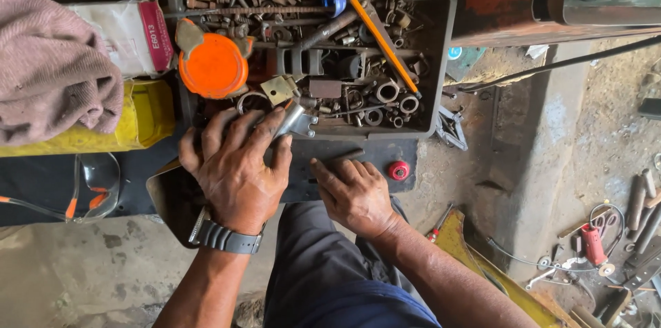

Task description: The person rummages through a toolbox filled with various metal parts, picking up and inspecting items such as bolts, nuts, and a metal bracket. They briefly place a small metal piece into a vise on the floor before returning to the toolbox to continue sorting through the contents.

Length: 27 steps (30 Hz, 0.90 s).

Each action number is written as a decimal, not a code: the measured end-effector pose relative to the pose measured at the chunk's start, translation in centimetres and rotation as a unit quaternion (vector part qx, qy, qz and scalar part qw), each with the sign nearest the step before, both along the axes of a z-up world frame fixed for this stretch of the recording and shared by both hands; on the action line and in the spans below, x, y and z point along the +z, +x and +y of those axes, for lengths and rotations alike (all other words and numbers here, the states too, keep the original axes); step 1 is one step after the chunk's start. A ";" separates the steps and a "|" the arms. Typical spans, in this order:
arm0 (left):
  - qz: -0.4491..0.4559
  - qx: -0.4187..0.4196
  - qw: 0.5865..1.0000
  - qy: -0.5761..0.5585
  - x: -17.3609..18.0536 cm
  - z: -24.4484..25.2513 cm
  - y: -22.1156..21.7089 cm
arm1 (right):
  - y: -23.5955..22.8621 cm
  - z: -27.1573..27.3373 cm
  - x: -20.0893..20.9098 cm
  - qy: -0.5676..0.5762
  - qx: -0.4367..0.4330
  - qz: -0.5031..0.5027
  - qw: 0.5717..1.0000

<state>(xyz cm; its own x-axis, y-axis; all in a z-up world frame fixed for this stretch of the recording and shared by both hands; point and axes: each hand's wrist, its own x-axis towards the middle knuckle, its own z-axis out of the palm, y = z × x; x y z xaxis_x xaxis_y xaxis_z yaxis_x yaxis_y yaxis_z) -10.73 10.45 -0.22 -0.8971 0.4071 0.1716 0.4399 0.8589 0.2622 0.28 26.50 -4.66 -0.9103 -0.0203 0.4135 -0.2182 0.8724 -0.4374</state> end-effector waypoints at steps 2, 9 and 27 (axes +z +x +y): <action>0.004 0.000 1.000 0.003 0.0 0.0 0.1 | 0.5 -0.1 -0.5 -0.023 -0.014 0.007 1.000; 0.016 -0.002 1.000 0.003 -0.2 0.0 0.1 | 0.3 0.1 1.4 0.011 -0.076 -0.005 0.997; 0.027 0.004 0.999 0.023 -0.5 -0.1 0.2 | 0.8 -3.4 0.2 0.141 -0.157 -0.140 0.967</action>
<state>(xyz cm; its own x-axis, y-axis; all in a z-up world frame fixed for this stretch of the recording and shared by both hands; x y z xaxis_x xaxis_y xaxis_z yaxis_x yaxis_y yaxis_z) -10.54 10.32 -0.71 -0.8889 0.3908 0.2390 0.4482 0.8498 0.2775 1.08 23.09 -4.46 -0.9656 0.1991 0.1672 0.1696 0.9698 -0.1752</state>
